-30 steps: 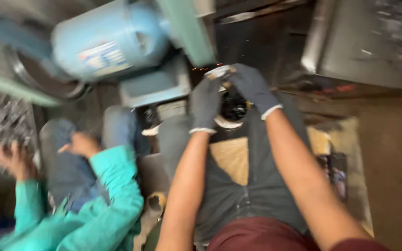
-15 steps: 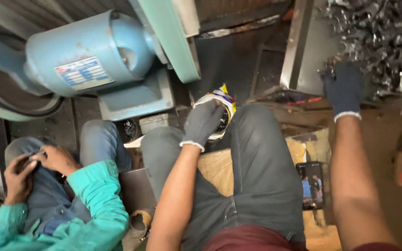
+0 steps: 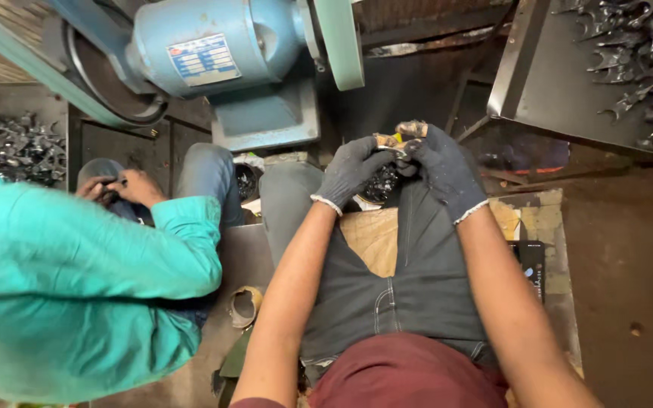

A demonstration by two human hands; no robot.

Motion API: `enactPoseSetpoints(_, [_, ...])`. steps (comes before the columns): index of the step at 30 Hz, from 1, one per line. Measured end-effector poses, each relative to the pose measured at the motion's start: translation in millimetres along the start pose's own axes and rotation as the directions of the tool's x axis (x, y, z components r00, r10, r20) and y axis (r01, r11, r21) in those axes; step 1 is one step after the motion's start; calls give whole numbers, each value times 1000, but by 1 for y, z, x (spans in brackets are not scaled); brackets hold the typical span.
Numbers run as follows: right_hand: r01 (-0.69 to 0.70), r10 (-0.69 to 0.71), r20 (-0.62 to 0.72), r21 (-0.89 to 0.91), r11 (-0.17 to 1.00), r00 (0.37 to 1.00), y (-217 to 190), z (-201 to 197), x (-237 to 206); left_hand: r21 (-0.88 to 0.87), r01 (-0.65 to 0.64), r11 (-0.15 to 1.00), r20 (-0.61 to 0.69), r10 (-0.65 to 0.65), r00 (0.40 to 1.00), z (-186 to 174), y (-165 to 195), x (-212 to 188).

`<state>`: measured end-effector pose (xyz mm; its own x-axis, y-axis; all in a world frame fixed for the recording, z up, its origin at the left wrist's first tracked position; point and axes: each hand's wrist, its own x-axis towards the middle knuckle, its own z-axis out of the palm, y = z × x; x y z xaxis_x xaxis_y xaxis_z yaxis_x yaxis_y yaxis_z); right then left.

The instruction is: The person sits on the floor and repeatedly presses small metal parts against a rotating grinding wheel to smooth their surfaces. They hold each part with gloved hands, rotate it to grind different edges, and place finished pieces into a nearby container.

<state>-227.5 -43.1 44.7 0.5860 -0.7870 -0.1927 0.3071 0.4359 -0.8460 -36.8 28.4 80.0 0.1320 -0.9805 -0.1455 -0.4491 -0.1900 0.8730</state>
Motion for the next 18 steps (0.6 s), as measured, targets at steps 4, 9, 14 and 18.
enactPoseSetpoints(4, [96,-95,14,-45,994,995,2,-3,-8,-253,-50,966,-3,51,999,5,-6,3])
enactPoseSetpoints(9, [111,-138,-101,-238,965,985,25,-11,-5,-559,-14,829,34,39,999,18,-24,11])
enactPoseSetpoints(14, [47,-119,-105,-522,852,987,24,-12,-1,-592,44,805,78,3,997,16,-42,13])
enactPoseSetpoints(18, [130,-201,-52,-598,791,978,13,-3,-5,-577,-8,817,48,43,998,15,-41,16])
